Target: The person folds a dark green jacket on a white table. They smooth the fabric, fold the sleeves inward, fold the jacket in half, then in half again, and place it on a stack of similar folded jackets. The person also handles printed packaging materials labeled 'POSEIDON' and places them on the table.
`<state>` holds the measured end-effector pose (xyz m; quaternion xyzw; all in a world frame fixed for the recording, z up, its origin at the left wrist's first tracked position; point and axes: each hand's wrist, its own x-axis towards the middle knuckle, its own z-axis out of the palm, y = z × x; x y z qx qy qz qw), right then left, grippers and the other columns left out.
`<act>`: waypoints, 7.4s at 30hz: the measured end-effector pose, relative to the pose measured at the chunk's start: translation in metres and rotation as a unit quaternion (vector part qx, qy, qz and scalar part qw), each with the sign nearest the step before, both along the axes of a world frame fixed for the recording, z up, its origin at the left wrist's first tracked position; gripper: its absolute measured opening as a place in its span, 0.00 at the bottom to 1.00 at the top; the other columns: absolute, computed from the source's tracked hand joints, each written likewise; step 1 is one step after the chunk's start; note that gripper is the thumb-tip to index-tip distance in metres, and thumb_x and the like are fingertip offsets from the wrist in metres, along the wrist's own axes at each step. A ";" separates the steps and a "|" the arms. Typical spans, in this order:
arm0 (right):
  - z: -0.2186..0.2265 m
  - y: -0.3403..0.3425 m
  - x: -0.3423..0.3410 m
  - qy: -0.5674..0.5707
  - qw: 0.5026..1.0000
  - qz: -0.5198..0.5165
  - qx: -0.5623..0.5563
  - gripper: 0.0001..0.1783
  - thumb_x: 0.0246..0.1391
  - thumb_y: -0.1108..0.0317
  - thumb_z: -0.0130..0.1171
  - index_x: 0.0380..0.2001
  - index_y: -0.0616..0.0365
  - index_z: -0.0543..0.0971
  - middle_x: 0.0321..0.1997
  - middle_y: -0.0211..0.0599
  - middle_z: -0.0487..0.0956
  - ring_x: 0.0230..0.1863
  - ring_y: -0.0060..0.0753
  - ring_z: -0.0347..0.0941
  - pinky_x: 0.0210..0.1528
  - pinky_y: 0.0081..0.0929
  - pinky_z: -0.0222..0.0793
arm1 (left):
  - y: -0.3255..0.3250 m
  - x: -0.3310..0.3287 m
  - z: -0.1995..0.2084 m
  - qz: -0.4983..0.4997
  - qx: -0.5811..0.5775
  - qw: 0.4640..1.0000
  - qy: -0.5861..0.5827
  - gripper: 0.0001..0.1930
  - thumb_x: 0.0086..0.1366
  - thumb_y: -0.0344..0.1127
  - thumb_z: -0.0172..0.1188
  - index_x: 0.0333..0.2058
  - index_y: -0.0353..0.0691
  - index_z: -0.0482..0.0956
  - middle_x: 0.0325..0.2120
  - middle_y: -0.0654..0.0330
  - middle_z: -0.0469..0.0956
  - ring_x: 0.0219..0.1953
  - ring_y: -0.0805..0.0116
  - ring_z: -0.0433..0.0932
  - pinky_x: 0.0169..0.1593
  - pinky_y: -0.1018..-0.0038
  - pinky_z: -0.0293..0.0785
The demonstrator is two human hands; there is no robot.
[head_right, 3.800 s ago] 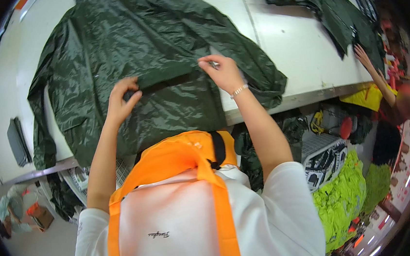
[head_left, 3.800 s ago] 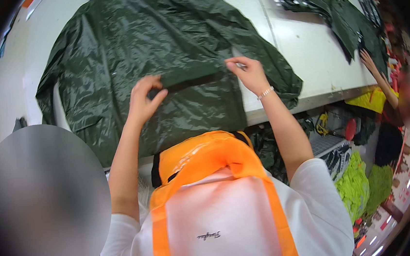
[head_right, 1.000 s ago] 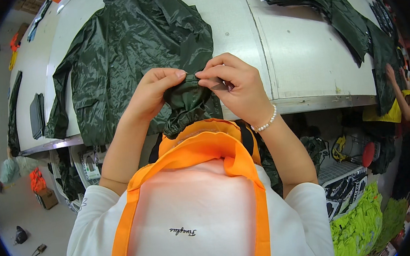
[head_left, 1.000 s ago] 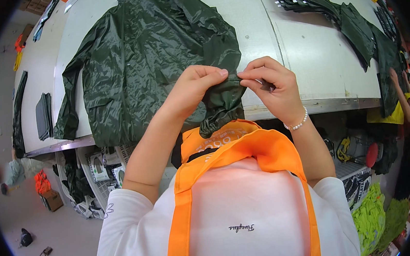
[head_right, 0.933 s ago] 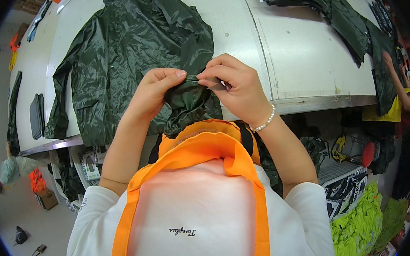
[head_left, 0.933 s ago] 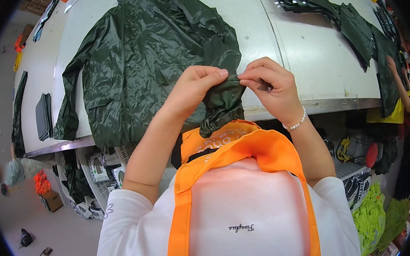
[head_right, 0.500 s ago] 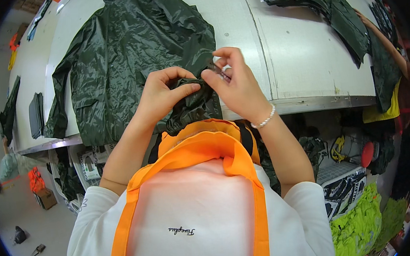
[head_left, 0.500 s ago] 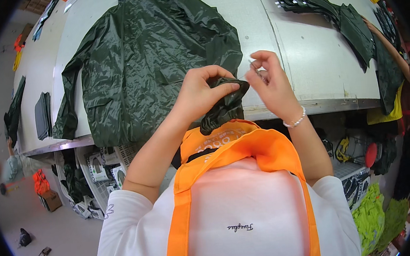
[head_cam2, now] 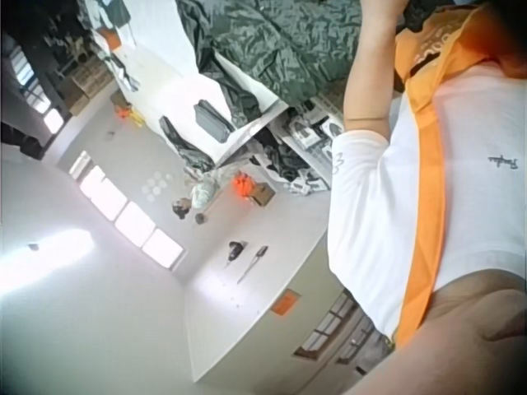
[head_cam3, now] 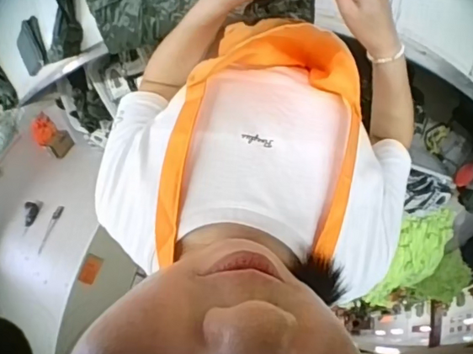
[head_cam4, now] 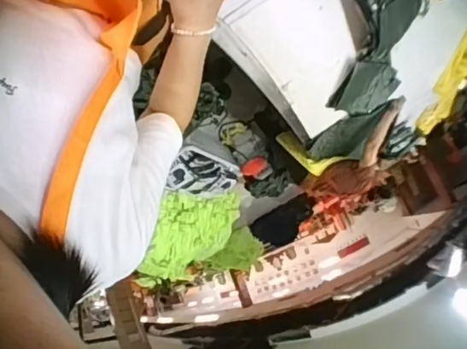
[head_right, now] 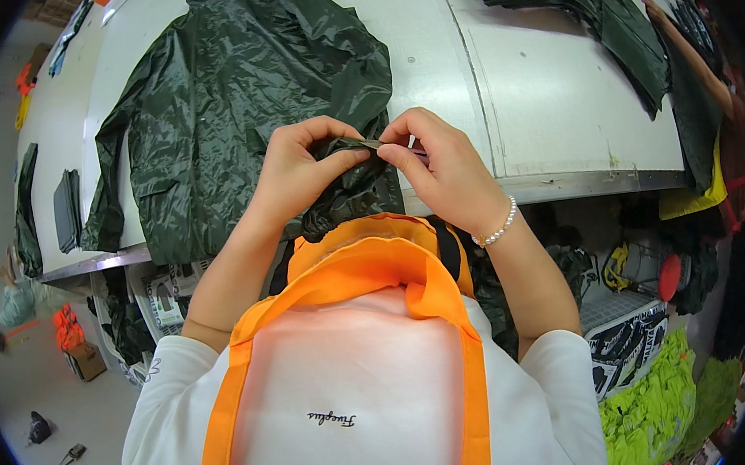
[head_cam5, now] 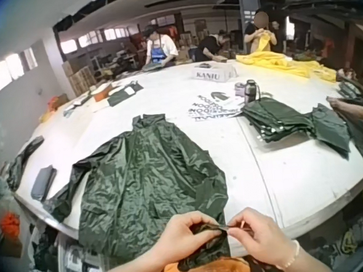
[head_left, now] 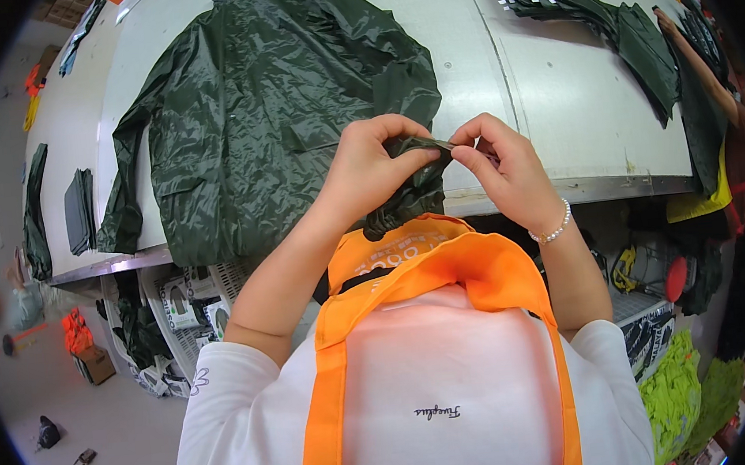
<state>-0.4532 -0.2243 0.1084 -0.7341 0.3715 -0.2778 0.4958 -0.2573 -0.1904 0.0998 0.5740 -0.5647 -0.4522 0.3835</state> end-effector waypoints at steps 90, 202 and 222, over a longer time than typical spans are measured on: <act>-0.192 -0.160 0.295 0.474 0.818 -0.181 -0.271 0.30 0.55 0.71 0.48 0.62 0.47 0.59 0.67 0.41 0.55 0.68 0.49 0.47 0.65 0.54 0.42 | -0.140 0.423 -0.205 0.203 -0.137 0.796 -0.554 0.37 0.58 0.64 0.49 0.61 0.48 0.60 0.64 0.58 0.54 0.66 0.54 0.49 0.63 0.45 0.39; -0.092 0.075 0.343 0.057 0.991 0.122 -0.019 0.09 0.46 0.75 0.62 0.33 0.61 0.76 0.29 0.32 0.74 0.26 0.22 0.68 0.29 0.19 0.65 | 0.162 0.347 -0.122 0.423 0.134 0.871 0.212 0.13 0.60 0.37 0.60 0.27 0.30 0.76 0.23 0.56 0.78 0.24 0.72 0.77 0.29 0.81 0.72; -0.034 0.067 0.369 -0.032 0.995 0.082 -0.049 0.24 0.48 0.68 0.64 0.48 0.62 0.68 0.33 0.31 0.72 0.31 0.21 0.69 0.34 0.19 0.67 | 0.130 0.295 -0.030 0.373 0.022 0.835 0.404 0.06 0.59 0.27 0.57 0.34 0.30 0.76 0.31 0.58 0.79 0.33 0.72 0.79 0.38 0.80 0.76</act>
